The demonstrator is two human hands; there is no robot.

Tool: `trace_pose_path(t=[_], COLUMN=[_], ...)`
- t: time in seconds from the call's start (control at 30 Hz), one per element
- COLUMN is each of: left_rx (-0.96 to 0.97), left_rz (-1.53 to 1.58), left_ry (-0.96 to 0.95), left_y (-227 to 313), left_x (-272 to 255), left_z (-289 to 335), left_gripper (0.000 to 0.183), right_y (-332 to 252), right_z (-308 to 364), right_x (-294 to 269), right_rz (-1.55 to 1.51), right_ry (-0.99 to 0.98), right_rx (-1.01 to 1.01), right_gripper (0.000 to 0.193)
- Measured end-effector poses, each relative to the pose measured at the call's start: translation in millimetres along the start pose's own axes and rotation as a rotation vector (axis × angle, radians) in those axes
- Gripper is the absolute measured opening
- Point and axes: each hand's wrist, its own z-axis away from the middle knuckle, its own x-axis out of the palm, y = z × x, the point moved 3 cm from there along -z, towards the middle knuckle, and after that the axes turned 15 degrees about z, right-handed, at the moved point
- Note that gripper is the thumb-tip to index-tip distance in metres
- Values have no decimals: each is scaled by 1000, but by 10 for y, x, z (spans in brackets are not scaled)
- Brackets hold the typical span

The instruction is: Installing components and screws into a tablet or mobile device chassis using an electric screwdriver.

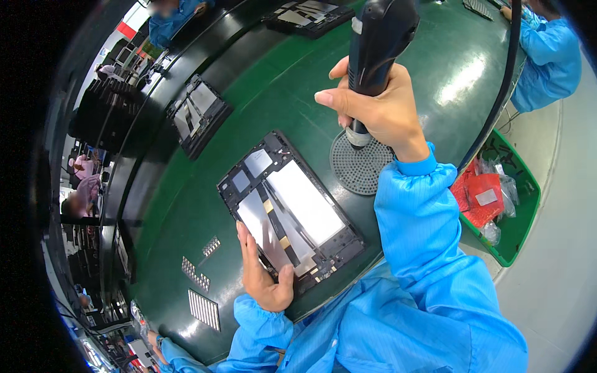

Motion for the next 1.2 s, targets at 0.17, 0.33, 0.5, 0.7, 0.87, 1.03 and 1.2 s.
trace_pose_path(t=[0.17, 0.33, 0.5, 0.7, 0.87, 1.03, 1.2], left_rx=[48, 125, -41, -193, -273, -513, -541], left_rz=[-156, -2, 84, -31, -81, 285, 343], left_ry=[-32, -136, -60, 117, 220, 465, 402], left_y=[90, 102, 125, 209, -69, -281, -347], left_x=[185, 197, 189, -85, -363, -585, -682], left_z=[-56, -99, -145, -192, -197, 68, 100], left_gripper=[53, 15, 11, 13, 14, 12, 9], right_y=[60, 97, 108, 119, 89, 93, 82], right_z=[-8, -42, -38, -43, 15, 2, 12], right_x=[11, 28, 1, 81, -48, 94, 160], right_rz=[27, 35, 40, 24, 102, 39, 111], right_ry=[-5, -48, -45, -63, -9, -8, -1], right_rx=[10, 32, 48, 62, 54, 64, 66], right_gripper=[28, 30, 29, 27, 27, 27, 27])
